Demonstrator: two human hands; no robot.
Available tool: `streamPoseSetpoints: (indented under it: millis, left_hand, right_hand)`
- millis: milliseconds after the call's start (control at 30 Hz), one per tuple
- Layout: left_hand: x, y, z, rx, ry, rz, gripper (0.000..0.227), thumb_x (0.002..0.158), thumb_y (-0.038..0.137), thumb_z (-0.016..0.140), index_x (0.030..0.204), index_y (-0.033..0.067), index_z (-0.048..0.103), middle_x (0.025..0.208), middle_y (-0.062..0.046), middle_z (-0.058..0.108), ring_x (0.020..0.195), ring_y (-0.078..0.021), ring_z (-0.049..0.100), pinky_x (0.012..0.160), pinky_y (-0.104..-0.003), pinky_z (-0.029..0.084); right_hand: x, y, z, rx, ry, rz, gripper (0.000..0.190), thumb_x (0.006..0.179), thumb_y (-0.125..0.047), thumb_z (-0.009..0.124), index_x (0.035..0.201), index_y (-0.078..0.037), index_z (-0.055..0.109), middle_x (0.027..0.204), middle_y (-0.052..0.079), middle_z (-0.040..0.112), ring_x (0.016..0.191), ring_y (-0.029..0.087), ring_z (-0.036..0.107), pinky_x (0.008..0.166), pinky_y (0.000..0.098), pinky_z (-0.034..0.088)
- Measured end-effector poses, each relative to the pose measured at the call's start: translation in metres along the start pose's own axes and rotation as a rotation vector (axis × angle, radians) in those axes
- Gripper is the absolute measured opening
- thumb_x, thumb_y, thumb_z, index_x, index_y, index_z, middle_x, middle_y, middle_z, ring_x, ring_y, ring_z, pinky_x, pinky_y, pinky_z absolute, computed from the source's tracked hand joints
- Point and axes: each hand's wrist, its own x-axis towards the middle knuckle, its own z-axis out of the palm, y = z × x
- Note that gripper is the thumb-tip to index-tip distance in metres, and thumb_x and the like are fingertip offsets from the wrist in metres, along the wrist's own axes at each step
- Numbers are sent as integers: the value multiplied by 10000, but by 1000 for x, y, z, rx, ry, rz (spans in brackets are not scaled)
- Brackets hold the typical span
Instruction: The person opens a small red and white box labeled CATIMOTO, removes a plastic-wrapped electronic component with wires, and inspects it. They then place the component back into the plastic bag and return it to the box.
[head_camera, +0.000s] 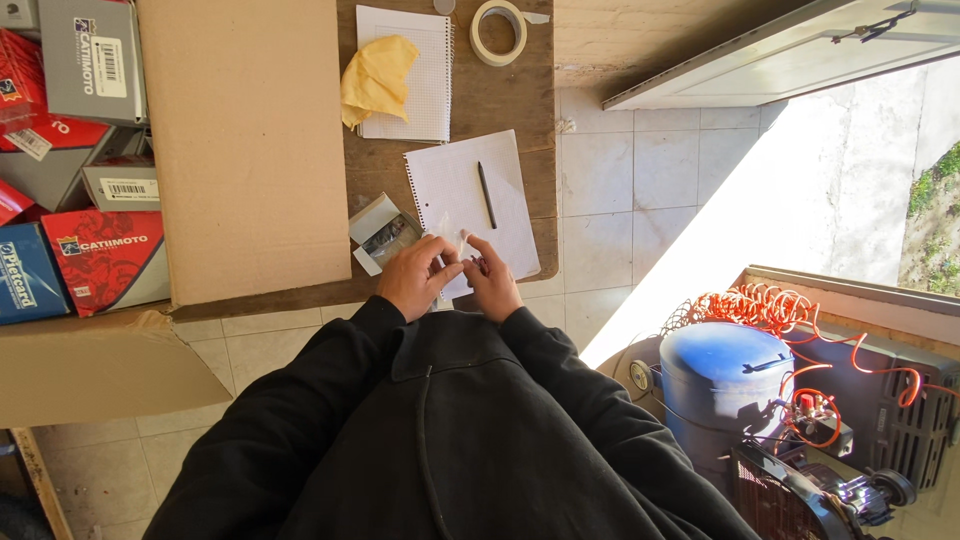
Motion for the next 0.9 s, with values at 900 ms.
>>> streamPoseSetpoints:
  millis: [900]
  left_hand:
    - [-10,-11,35,-201,34,-45,213,1028,375,881,1040,227,727,964,-35,713,923,-294,819,786,-404,633]
  right_hand:
    - [-1,-6,-19,-486,58,157,532,1184,-547,449,1511,-309,796,813,73,744,752,238,712,686,398,611]
